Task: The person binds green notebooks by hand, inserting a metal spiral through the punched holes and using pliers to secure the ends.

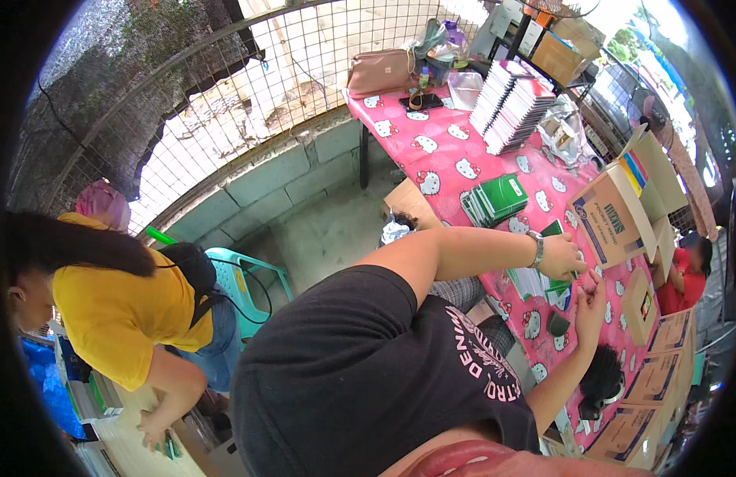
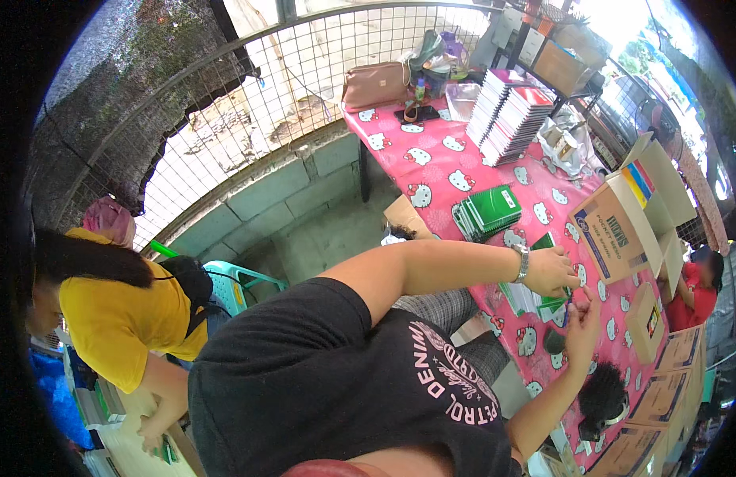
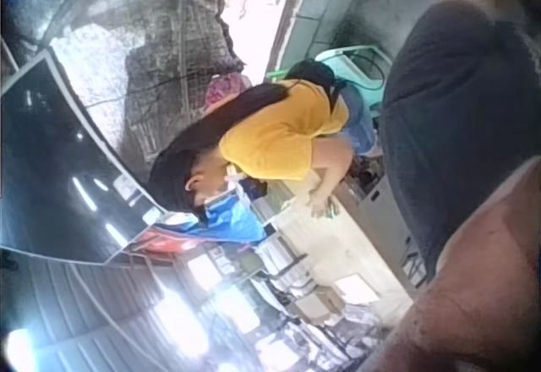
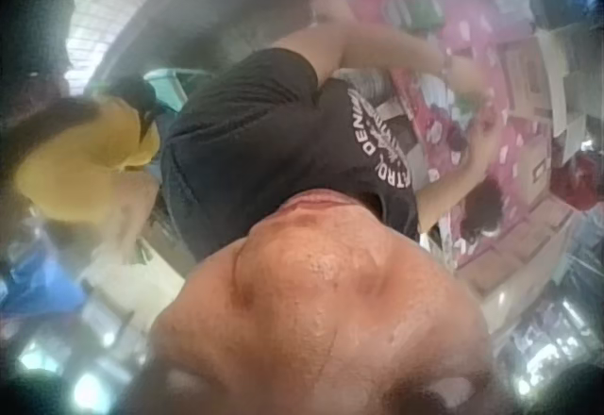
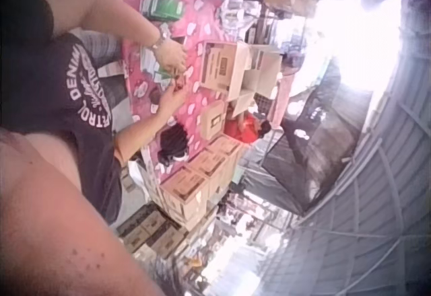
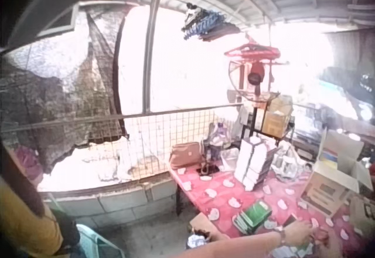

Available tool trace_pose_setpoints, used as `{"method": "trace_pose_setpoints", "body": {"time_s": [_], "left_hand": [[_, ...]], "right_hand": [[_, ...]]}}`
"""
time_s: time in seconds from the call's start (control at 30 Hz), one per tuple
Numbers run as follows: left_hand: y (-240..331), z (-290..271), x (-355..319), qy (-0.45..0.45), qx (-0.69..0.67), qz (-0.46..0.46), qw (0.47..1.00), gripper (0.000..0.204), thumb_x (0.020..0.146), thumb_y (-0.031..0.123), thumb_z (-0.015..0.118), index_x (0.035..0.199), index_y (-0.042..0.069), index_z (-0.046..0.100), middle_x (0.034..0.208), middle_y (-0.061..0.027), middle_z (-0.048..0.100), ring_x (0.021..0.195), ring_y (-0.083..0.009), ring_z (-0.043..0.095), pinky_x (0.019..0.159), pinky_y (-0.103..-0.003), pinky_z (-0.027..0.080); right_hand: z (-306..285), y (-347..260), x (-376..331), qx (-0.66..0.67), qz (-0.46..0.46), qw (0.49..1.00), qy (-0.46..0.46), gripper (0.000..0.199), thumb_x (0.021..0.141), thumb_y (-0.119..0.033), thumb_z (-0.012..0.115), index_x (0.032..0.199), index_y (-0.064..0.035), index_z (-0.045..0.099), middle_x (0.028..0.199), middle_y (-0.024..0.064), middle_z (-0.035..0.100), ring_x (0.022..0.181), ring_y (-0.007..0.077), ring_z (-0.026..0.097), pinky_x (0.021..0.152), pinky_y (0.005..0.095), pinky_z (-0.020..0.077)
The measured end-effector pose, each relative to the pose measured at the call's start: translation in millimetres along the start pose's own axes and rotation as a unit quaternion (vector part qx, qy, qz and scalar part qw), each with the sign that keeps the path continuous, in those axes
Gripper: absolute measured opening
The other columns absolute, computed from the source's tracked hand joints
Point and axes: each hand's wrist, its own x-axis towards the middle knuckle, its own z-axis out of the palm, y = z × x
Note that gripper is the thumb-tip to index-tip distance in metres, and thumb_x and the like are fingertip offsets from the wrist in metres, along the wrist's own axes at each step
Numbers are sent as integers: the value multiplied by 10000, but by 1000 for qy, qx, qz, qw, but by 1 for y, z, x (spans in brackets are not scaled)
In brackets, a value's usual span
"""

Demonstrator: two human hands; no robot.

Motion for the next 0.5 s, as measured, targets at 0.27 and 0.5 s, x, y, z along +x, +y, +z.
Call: {"method": "trace_pose_setpoints", "body": {"time_s": [0.27, 0.5], "left_hand": [[-9, 8, 2, 9, -18, 19, 1000, 309, 900, 426, 567, 1058, 161, 571, 879, -21, 656, 896, -217, 617, 846, -398, 392], [-4, 5, 6, 20, -16, 16, 1000, 296, 945, 419, 518, 1015, 145, 605, 863, -37, 656, 872, -247, 631, 863, -400, 399]], "right_hand": [[19, 211, 16, -87, 123, 985, 89, 435, 981, -341, 493, 1172, 36, 592, 981, 180, 673, 882, 312, 651, 769, 397, 498], [116, 255, -67, -383, 151, 911, 8, 727, 902, -555, 518, 1452, -105, 360, 1514, 228, 303, 1348, 496, 291, 1026, 653, 291]]}}
